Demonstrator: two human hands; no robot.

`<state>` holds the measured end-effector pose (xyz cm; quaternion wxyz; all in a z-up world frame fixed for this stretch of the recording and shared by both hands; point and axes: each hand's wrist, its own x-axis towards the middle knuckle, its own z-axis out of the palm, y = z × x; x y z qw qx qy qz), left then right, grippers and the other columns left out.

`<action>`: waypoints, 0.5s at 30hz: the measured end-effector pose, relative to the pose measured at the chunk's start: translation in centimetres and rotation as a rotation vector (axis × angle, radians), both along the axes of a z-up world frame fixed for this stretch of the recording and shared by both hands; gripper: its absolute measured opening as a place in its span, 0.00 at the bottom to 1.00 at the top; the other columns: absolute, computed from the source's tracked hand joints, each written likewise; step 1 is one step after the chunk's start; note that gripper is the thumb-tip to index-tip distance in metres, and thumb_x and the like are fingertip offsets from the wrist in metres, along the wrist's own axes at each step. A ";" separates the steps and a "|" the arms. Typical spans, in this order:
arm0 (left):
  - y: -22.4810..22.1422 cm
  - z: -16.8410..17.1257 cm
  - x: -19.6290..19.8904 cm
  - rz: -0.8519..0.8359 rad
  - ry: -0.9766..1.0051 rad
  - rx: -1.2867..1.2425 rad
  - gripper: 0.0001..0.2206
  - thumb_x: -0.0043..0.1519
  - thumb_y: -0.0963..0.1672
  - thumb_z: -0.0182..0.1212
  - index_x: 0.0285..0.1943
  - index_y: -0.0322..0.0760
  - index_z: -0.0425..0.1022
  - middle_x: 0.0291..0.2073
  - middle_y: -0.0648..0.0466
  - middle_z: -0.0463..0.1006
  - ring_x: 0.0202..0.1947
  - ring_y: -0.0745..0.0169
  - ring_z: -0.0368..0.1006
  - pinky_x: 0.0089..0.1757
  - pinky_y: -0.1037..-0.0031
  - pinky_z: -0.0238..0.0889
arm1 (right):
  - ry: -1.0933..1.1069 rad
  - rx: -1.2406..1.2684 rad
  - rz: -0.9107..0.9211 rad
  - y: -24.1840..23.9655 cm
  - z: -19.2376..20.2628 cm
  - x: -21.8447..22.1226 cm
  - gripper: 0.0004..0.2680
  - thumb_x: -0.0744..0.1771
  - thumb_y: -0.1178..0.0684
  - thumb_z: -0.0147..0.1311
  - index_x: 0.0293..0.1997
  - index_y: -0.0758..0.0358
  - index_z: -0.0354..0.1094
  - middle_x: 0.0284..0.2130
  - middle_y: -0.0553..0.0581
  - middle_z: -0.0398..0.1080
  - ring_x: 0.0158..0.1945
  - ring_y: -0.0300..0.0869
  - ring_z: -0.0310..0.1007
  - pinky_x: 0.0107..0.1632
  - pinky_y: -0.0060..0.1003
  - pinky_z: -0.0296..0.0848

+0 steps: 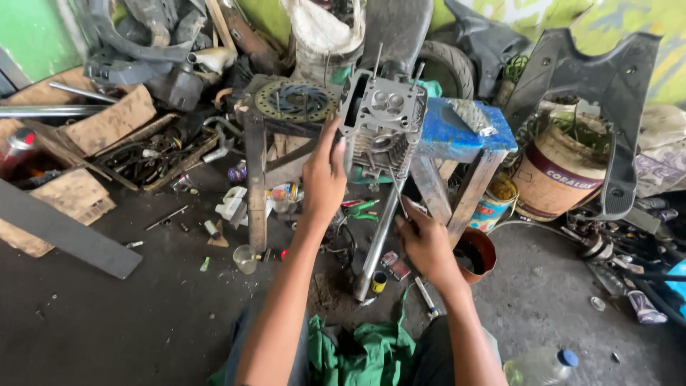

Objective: Repairing a motorcycle engine cylinder head using a hand tool

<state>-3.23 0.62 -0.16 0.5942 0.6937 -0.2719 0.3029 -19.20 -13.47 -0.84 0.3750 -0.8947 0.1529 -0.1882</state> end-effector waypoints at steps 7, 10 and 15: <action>0.5 -0.9 -0.2 0.068 0.079 -0.144 0.15 0.72 0.41 0.50 0.66 0.36 0.71 0.52 0.35 0.79 0.52 0.34 0.76 0.52 0.50 0.72 | -0.079 0.323 -0.111 1.8 0.4 0.9 0.16 0.70 0.54 0.48 0.67 0.59 0.65 0.23 0.62 0.79 0.12 0.48 0.73 0.13 0.40 0.73; -0.1 -2.6 0.7 0.069 0.100 -0.116 0.15 0.71 0.43 0.52 0.64 0.37 0.74 0.52 0.36 0.79 0.53 0.35 0.76 0.51 0.50 0.72 | -0.090 0.284 -0.150 1.9 -0.4 1.6 0.16 0.69 0.52 0.48 0.66 0.60 0.66 0.22 0.63 0.78 0.12 0.47 0.72 0.16 0.43 0.74; -0.9 -4.7 1.3 0.122 0.067 -0.100 0.16 0.71 0.47 0.52 0.68 0.50 0.73 0.52 0.42 0.80 0.53 0.41 0.76 0.51 0.54 0.72 | -0.111 0.056 -0.220 2.3 -0.2 3.0 0.15 0.67 0.51 0.52 0.61 0.43 0.72 0.42 0.69 0.78 0.53 0.67 0.72 0.56 0.60 0.71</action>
